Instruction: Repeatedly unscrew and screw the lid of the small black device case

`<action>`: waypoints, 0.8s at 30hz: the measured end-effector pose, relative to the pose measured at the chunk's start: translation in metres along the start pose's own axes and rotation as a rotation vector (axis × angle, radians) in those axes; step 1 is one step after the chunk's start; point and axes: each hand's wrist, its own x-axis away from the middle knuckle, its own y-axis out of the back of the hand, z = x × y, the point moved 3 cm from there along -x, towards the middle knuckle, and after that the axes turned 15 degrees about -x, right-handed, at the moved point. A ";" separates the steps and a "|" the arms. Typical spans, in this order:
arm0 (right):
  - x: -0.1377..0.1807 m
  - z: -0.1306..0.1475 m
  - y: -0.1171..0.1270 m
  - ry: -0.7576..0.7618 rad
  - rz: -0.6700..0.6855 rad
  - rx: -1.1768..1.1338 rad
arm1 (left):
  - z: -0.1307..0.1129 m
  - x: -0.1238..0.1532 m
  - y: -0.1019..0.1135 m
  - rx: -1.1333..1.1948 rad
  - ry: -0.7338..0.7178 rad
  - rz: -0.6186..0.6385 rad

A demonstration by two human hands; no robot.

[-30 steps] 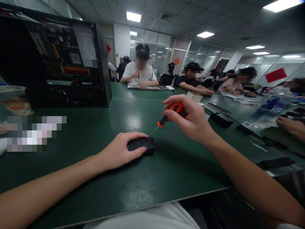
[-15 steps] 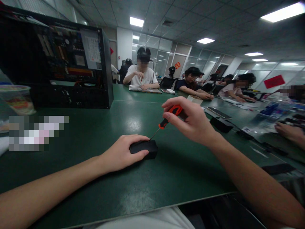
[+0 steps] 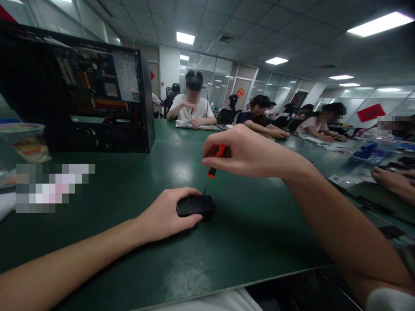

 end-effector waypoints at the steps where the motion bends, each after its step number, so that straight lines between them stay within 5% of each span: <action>1: -0.001 0.002 0.000 0.027 0.012 -0.004 | 0.000 0.000 0.000 -0.005 0.002 -0.005; 7: -0.001 0.019 -0.003 0.174 -0.084 -0.061 | 0.000 0.002 0.000 0.002 -0.008 -0.026; 24: 0.000 0.022 -0.013 0.226 0.087 -0.141 | 0.001 0.005 -0.002 -0.015 -0.032 -0.049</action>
